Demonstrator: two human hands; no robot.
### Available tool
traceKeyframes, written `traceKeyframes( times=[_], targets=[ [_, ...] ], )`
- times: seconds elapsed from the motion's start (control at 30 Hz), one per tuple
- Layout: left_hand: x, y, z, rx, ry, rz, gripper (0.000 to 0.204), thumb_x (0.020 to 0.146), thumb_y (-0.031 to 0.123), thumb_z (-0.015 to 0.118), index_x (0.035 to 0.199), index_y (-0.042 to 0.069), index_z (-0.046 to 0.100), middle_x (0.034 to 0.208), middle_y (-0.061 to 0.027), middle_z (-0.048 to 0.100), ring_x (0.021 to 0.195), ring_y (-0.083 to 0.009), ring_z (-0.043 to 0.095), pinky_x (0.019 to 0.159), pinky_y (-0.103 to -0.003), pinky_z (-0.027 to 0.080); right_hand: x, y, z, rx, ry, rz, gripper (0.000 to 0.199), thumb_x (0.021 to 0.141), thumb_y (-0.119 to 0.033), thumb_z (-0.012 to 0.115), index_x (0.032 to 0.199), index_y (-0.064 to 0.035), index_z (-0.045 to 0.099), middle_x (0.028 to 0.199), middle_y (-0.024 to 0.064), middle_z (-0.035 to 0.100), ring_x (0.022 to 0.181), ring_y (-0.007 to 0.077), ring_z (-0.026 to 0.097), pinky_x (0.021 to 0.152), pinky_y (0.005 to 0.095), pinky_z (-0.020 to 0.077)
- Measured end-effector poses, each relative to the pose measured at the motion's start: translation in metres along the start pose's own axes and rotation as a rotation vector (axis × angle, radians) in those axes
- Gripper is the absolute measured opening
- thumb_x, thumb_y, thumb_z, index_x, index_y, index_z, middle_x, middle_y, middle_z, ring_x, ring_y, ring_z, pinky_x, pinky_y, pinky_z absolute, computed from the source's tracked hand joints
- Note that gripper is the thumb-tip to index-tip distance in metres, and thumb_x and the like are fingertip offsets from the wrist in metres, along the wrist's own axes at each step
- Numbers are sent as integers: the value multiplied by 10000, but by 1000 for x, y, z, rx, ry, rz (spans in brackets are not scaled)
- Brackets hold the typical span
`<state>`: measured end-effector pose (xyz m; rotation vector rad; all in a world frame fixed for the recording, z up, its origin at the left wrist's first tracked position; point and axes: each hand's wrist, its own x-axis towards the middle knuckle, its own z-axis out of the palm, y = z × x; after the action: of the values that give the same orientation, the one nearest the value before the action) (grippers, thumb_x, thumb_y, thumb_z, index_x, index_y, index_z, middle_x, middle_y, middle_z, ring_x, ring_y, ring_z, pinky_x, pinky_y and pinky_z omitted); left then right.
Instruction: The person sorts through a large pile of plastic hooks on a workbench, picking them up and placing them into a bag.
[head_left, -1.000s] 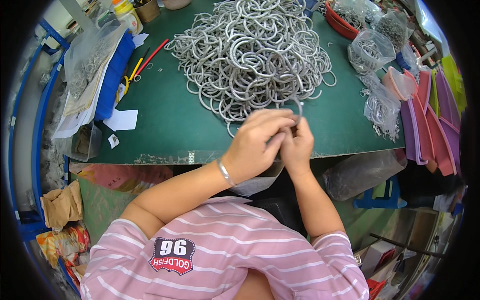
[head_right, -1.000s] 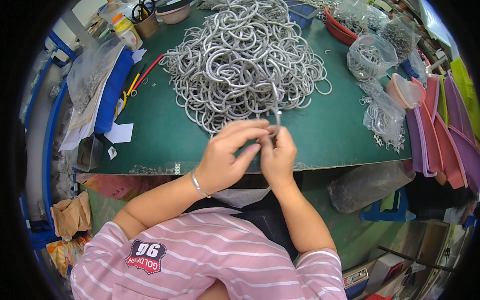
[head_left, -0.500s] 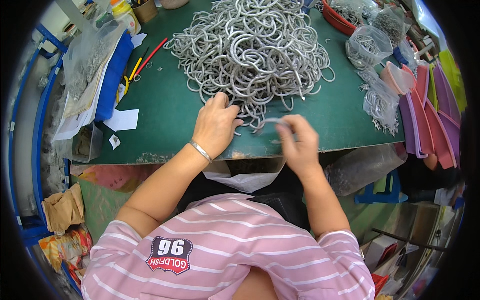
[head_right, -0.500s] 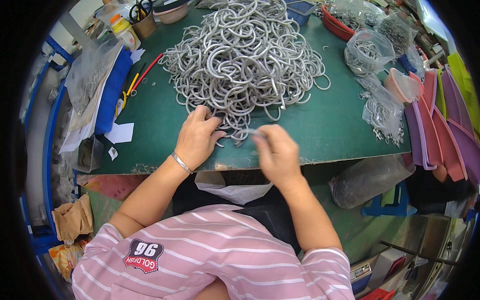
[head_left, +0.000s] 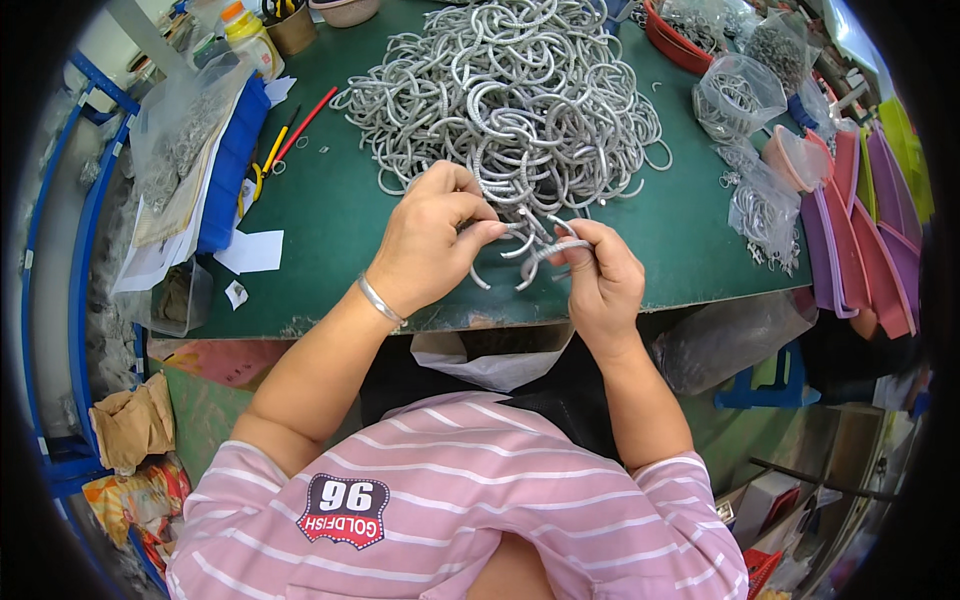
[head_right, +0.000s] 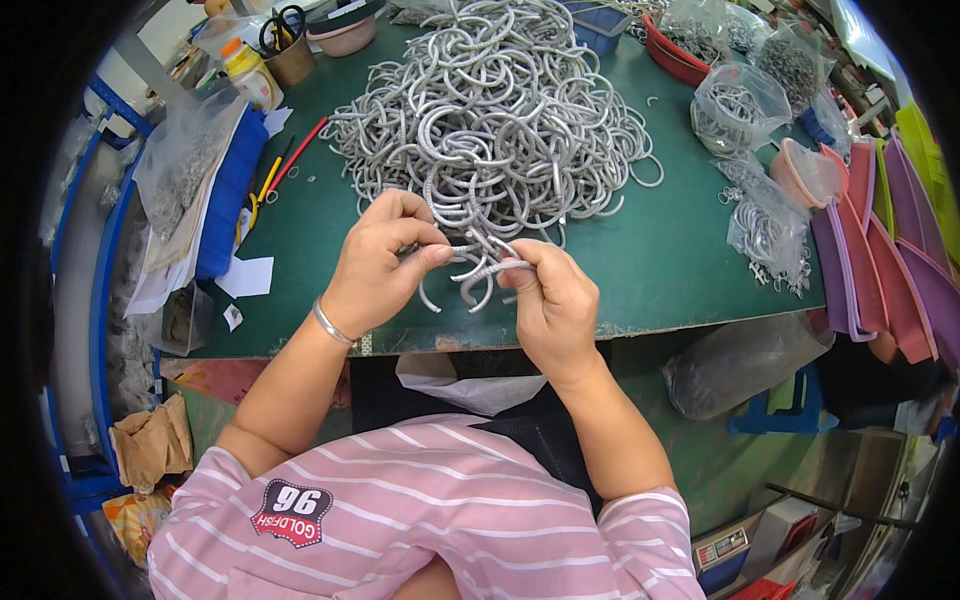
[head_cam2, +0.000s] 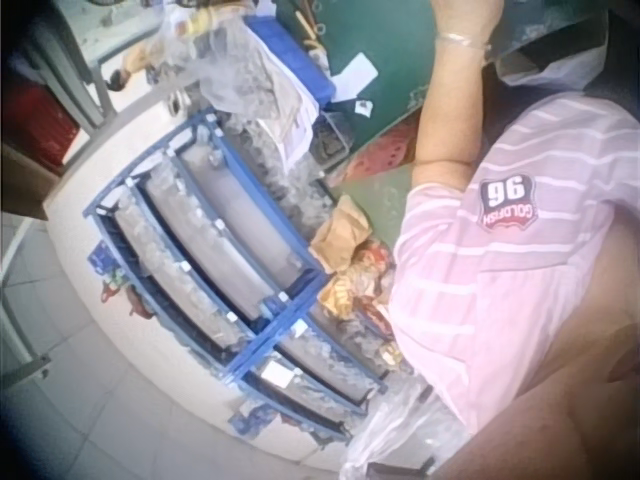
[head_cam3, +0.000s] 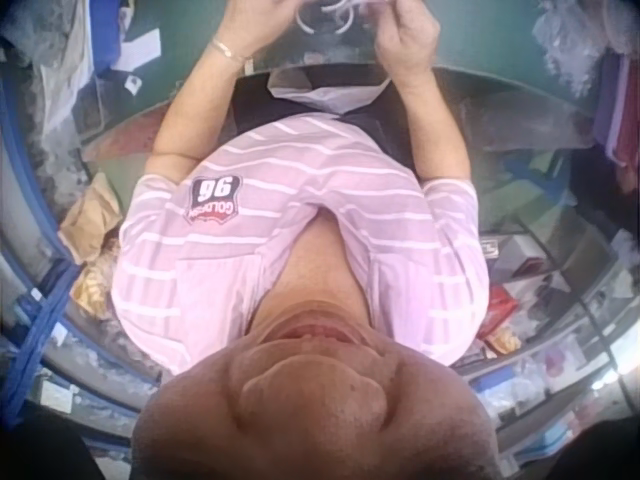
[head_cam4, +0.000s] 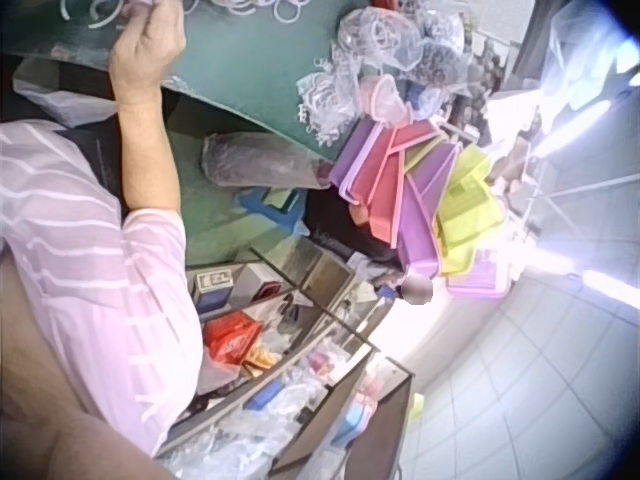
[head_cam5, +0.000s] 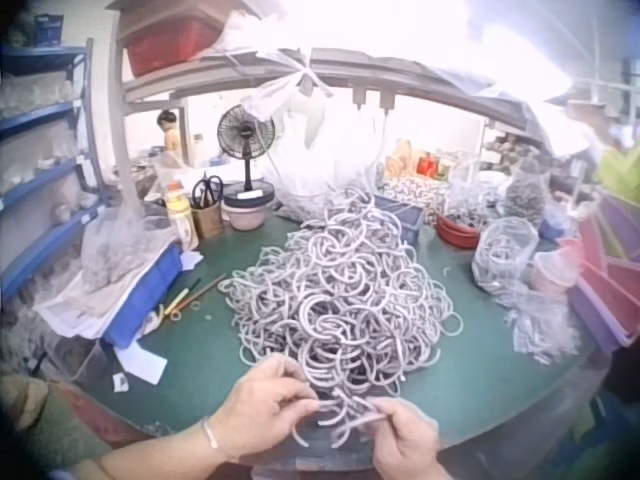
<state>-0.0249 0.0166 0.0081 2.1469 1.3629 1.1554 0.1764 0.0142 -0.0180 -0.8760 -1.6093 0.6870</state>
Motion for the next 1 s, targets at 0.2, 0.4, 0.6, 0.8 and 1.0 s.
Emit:
traceKeyframes(
  times=[0.2, 0.4, 0.6, 0.8, 1.0],
  targets=[
    [-30, -13, 15, 63, 31, -189, 440, 666, 68, 811, 1049, 35, 597, 1059, -119, 504, 879, -245, 545, 744, -312, 489, -11, 17, 14, -297, -265, -24, 64, 877, -21, 563, 915, 15, 599, 807, 184, 618, 680, 295, 602, 617, 345, 474],
    [-53, -27, 18, 162, -101, -207, 448, 690, 114, 804, 1074, 23, 591, 1033, -110, 528, 865, -258, 551, 733, -329, 499, 17, -2, 1, -210, -152, 316, 104, 901, -64, 547, 882, 29, 590, 703, 188, 592, 600, 285, 583, 561, 365, 460],
    [-47, -17, 31, 85, -69, -150, 425, 696, 92, 783, 1073, 24, 599, 1017, -117, 542, 878, -287, 560, 757, -359, 494, 30, 0, 3, -571, -302, 293, 197, 875, -129, 615, 807, 36, 531, 785, 281, 605, 792, 486, 578, 655, 515, 460],
    [-44, -16, 40, 151, -91, -45, 372, 680, 74, 780, 1001, 28, 598, 1003, -156, 509, 896, -343, 549, 774, -395, 474, 7, -7, -3, -119, -426, 443, 88, 869, -69, 606, 867, 18, 590, 767, 187, 598, 658, 281, 572, 632, 355, 468],
    [-32, -10, 31, 98, -109, -43, 357, 661, 100, 808, 891, 27, 545, 972, -149, 478, 879, -347, 535, 759, -400, 473, -1, 19, -9, 189, 67, 562, 99, 899, 25, 537, 953, 11, 618, 884, 68, 656, 802, 125, 607, 731, 274, 485]
  ],
)
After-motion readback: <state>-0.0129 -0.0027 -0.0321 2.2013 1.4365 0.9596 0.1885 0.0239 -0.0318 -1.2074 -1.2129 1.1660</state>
